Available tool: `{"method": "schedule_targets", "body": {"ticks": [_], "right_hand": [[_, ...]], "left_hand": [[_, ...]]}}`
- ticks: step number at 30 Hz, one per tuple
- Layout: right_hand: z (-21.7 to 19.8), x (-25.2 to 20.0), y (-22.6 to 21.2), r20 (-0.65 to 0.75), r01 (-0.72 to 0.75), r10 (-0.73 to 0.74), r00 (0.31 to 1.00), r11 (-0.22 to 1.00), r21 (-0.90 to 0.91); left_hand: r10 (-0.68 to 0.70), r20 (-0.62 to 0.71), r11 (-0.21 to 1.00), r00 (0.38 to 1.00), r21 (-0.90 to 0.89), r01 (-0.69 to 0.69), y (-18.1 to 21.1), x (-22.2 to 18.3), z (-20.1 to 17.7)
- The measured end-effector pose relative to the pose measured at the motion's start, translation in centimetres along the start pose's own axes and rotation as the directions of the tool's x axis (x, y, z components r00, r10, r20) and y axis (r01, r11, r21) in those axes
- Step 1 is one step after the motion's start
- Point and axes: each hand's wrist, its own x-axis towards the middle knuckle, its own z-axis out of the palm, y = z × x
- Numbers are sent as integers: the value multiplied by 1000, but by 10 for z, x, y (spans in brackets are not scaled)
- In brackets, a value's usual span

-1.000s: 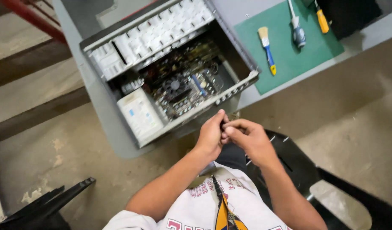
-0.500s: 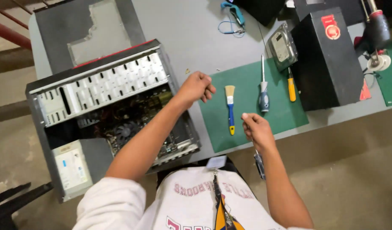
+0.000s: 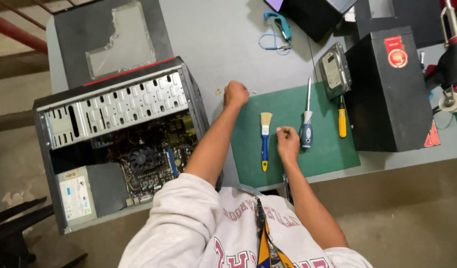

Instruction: Disassembling a desktop computer case by removing the side panel and internal components like the hard drive using a screwdriver.

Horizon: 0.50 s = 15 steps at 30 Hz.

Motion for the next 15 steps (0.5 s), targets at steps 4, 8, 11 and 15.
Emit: {"method": "schedule_targets", "body": {"ticks": [4, 8, 11, 15], "right_hand": [[3, 7, 10, 19, -16, 16, 1000, 1000, -13], [-2, 8, 6, 42, -29, 28, 999, 999, 18], [-4, 9, 8, 73, -46, 44, 996, 998, 31], [-2, 11, 9, 93, -50, 44, 995, 997, 64]], "left_hand": [[2, -44, 1000, 999, 20, -1, -8, 18, 6], [64, -48, 997, 997, -50, -66, 6, -2, -5], [99, -38, 995, 994, -5, -99, 9, -14, -9], [122, -9, 986, 993, 114, -120, 14, -21, -13]]}}
